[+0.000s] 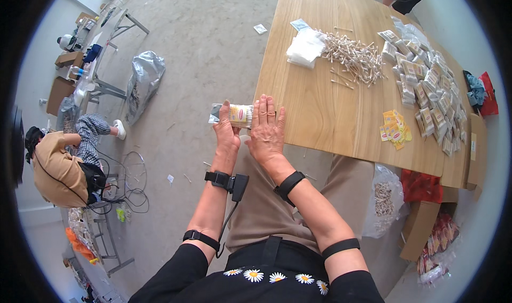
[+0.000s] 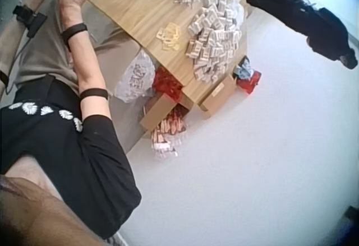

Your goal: The person is seen taking cotton swabs and packing them into small plastic bags.

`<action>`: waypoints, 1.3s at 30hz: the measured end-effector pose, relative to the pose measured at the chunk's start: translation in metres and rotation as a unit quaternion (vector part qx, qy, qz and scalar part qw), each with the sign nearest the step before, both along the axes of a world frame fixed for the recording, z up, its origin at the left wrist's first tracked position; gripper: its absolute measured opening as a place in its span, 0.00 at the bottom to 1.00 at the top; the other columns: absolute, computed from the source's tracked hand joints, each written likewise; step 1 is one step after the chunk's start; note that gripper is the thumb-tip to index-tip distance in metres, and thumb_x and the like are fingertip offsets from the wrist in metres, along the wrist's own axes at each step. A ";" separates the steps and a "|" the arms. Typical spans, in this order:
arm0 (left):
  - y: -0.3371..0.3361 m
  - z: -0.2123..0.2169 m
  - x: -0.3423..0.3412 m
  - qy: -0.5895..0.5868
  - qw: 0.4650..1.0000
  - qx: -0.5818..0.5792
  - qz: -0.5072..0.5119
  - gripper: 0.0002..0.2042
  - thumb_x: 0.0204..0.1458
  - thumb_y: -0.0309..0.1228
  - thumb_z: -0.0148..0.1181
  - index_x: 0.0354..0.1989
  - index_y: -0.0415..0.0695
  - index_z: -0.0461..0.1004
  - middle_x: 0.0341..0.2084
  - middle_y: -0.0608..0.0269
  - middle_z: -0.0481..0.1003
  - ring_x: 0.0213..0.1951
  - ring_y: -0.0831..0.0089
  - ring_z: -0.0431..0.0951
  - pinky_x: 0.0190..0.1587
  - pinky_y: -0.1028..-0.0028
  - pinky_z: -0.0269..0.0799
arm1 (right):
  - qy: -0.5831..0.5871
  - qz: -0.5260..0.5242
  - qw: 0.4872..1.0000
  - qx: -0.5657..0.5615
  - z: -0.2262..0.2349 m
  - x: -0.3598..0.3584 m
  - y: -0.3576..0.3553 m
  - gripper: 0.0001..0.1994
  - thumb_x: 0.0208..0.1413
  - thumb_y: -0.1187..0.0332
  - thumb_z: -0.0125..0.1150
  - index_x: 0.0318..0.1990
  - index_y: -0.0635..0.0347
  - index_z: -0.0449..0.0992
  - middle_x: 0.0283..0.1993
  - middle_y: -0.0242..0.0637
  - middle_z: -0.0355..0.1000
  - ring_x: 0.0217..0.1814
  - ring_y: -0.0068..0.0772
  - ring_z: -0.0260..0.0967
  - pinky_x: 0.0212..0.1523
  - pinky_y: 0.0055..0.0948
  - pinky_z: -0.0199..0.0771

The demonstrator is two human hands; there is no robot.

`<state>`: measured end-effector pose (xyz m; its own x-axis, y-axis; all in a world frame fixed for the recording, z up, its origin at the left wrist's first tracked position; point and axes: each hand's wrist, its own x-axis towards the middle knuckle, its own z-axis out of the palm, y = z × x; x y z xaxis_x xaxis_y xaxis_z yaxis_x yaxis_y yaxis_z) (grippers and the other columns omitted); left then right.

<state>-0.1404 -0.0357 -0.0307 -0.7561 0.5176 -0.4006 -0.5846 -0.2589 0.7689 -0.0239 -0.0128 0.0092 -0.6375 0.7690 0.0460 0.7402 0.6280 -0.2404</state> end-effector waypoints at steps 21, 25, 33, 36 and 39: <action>-0.001 0.001 0.011 -0.073 0.996 0.048 -0.017 0.15 0.52 0.45 0.68 0.37 0.51 0.71 0.31 0.72 0.75 0.31 0.77 0.79 0.30 0.75 0.78 | 0.012 0.041 0.996 0.072 -0.007 -0.009 0.004 0.39 0.52 0.62 0.59 0.70 0.65 0.52 0.77 0.45 0.42 0.81 0.45 0.32 0.75 0.58 0.26; -0.024 -0.025 -0.023 -0.107 0.979 0.066 -0.161 0.18 0.51 0.50 0.67 0.39 0.52 0.71 0.31 0.71 0.75 0.34 0.75 0.80 0.33 0.74 0.78 | 0.005 0.037 0.999 0.003 0.000 0.002 -0.005 0.52 0.39 0.58 0.74 0.71 0.67 0.49 0.77 0.47 0.40 0.81 0.47 0.30 0.75 0.58 0.28; 0.003 -0.001 0.007 -0.087 0.995 0.051 -0.007 0.14 0.51 0.42 0.69 0.37 0.50 0.71 0.30 0.70 0.75 0.32 0.75 0.79 0.32 0.73 0.80 | 0.031 0.003 0.994 0.108 -0.020 -0.014 -0.009 0.38 0.49 0.61 0.61 0.69 0.63 0.57 0.76 0.43 0.44 0.80 0.46 0.34 0.75 0.59 0.29; 0.002 -0.004 0.008 -0.092 0.993 0.073 -0.008 0.13 0.53 0.40 0.68 0.36 0.48 0.71 0.30 0.68 0.75 0.32 0.74 0.79 0.34 0.72 0.81 | -0.003 -0.005 0.997 0.083 -0.020 -0.018 -0.011 0.32 0.55 0.63 0.53 0.68 0.62 0.59 0.76 0.42 0.45 0.80 0.46 0.34 0.74 0.60 0.29; 0.002 -0.014 0.005 -0.087 0.993 0.083 -0.001 0.13 0.53 0.39 0.67 0.37 0.47 0.71 0.30 0.68 0.75 0.33 0.74 0.79 0.34 0.72 0.81 | 0.023 0.011 0.996 0.088 -0.024 -0.023 -0.010 0.31 0.56 0.64 0.52 0.69 0.62 0.58 0.77 0.41 0.44 0.80 0.46 0.34 0.74 0.61 0.28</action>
